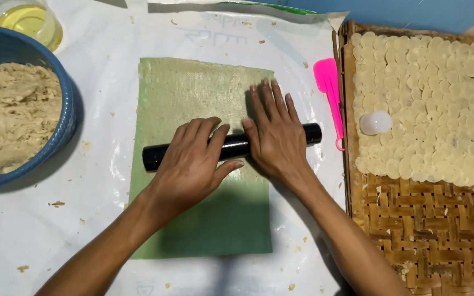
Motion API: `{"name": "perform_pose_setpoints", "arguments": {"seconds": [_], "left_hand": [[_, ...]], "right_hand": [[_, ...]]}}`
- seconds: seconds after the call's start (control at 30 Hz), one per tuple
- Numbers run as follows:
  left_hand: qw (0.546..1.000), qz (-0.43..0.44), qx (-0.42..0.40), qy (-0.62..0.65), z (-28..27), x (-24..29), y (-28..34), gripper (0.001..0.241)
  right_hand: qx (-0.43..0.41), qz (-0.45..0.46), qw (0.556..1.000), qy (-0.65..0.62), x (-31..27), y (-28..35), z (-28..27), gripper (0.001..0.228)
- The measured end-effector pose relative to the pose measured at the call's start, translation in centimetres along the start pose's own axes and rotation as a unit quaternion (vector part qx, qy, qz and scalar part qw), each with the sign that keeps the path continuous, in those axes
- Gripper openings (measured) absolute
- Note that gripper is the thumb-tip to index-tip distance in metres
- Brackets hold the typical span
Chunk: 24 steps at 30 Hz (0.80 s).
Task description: Rolling out dough into thin sheets to make crackers.
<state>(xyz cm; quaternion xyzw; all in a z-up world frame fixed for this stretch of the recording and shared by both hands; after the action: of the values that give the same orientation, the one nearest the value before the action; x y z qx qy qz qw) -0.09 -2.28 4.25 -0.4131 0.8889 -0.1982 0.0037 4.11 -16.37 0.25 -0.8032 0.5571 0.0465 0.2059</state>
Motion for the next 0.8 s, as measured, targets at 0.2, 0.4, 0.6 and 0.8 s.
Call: {"name": "perform_pose_setpoints", "arguments": {"seconds": [0.2,0.4,0.6,0.8], "left_hand": [[1.000,0.002,0.016,0.000,-1.4,1.6,1.2,0.064],[0.998,0.052,-0.044,0.019,-0.1,4.4,4.9,0.054],[0.999,0.038,0.015,0.016,-1.7,4.6,5.2,0.042],[0.999,0.035,-0.008,-0.028,0.9,-0.2,1.7,0.042]], "right_hand": [[-0.008,-0.012,1.000,0.018,-0.7,7.3,0.4,0.068],[-0.059,0.025,0.994,-0.083,-5.0,15.4,-3.0,0.079],[0.055,0.010,0.987,-0.150,-3.0,12.7,-6.4,0.071],[0.075,-0.023,0.991,-0.105,-1.8,1.0,-6.7,0.055]]}}
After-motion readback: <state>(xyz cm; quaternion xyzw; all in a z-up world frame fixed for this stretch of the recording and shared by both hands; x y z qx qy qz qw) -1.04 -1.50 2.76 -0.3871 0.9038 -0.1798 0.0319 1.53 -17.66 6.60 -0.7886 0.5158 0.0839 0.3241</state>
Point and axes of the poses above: each hand's wrist, its own y-axis away from the middle knuckle, its own z-axis out of the palm, x = y × z, the point moved 8 cm from there along -y, towards the middle knuckle, and after that the axes turned 10 degrees about -y, right-handed, at the moved point
